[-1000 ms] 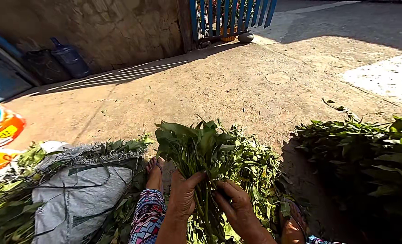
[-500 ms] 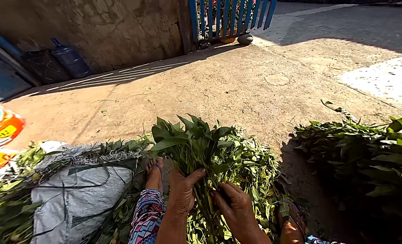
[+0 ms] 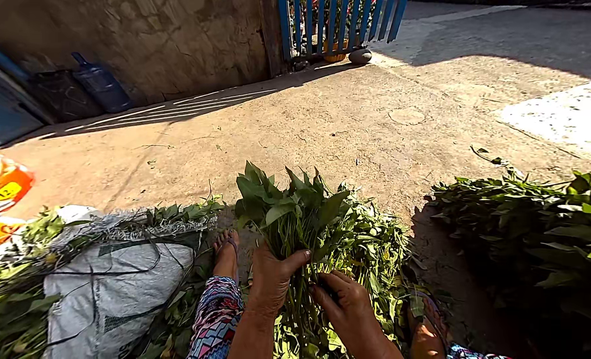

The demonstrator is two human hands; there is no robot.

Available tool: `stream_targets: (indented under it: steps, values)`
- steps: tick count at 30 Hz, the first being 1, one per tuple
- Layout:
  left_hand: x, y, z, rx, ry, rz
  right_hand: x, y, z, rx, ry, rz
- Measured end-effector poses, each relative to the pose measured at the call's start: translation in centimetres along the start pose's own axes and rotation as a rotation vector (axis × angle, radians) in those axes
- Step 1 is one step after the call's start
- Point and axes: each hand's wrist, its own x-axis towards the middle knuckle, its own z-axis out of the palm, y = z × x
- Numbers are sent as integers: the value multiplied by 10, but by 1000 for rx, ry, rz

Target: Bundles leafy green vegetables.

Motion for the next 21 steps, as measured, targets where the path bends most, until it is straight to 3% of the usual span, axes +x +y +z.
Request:
stream_targets:
  steps: [5, 9, 18, 21]
  values:
    - [-2, -1, 0, 0, -32, -5, 21, -26, -2, 620, -20, 336]
    - [-3, -6, 1, 19, -70, 51, 35, -46, 11, 936, 231, 523]
    - [1, -7, 7, -7, 74, 40, 41, -61, 25, 1022, 503, 593]
    - [2, -7, 9, -19, 124, 16, 41, -57, 25, 1031, 485, 612]
